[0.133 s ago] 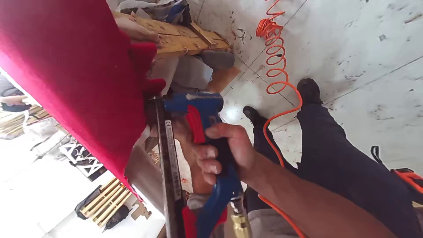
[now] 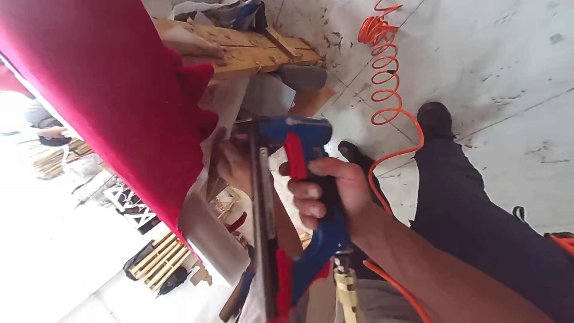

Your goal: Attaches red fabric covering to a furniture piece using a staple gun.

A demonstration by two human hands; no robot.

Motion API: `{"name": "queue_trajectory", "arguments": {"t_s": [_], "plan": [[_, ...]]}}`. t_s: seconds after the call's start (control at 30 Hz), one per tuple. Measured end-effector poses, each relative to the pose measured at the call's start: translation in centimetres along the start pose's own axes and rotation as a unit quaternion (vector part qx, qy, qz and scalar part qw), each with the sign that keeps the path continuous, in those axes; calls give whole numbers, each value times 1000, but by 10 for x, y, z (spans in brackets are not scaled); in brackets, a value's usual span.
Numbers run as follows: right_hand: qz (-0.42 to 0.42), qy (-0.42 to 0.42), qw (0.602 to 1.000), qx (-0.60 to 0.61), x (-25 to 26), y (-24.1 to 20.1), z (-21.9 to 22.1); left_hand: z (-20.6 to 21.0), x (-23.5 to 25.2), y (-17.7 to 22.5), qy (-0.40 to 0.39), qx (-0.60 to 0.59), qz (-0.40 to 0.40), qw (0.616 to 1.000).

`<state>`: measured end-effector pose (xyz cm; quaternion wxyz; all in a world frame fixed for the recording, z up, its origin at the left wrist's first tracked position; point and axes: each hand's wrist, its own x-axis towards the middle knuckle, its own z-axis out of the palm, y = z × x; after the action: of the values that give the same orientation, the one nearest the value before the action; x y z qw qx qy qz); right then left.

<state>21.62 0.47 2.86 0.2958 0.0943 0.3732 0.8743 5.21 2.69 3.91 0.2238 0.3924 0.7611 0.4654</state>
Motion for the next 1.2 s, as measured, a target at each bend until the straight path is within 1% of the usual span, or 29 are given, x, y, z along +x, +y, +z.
{"name": "queue_trajectory", "arguments": {"t_s": [0.03,0.07,0.1,0.13,0.17,0.2,0.27,0.3,0.33,0.4,0.5,0.57,0.63,0.8,0.93,1.13,1.17,1.2], "plan": [[-10,10,1000,0,-8,-5,-3,-15,-21,18,-21,57,43,997],[-18,24,1000,3,-15,-9,-6,-28,-38,41,-25,121,113,986],[-22,38,999,4,-20,-13,-8,-37,-49,68,-11,186,192,963],[-24,49,998,6,-25,-16,-9,-43,-48,92,12,235,270,934],[-22,61,998,7,-30,-15,-8,-47,-36,116,19,286,324,902],[-17,69,997,8,-33,-12,-5,-49,-17,135,-6,345,335,877],[-1,75,997,-2,-34,-10,5,-38,25,151,-63,459,290,838],[10,69,997,-12,-32,-11,10,-29,37,152,-67,503,266,820],[23,61,998,-21,-31,-12,14,-22,41,151,-67,524,254,810],[46,49,997,-39,-26,-19,19,-13,41,148,-74,515,247,818],[86,55,994,-41,-13,-26,23,-16,41,150,-100,513,240,818],[108,59,992,-35,-2,-31,23,-17,43,152,-104,531,239,806],[120,60,991,-27,7,-35,23,-16,43,154,-92,571,238,781],[155,21,988,0,21,-42,18,-12,41,157,-72,623,239,741],[187,23,982,9,26,-44,18,-13,41,157,-76,622,245,740],[216,-6,976,41,35,-40,18,-11,38,157,-71,647,250,717],[219,-5,975,41,38,-39,19,-11,39,157,-70,645,253,718],[221,-2,974,39,41,-39,21,-11,40,156,-72,635,254,726]]}}
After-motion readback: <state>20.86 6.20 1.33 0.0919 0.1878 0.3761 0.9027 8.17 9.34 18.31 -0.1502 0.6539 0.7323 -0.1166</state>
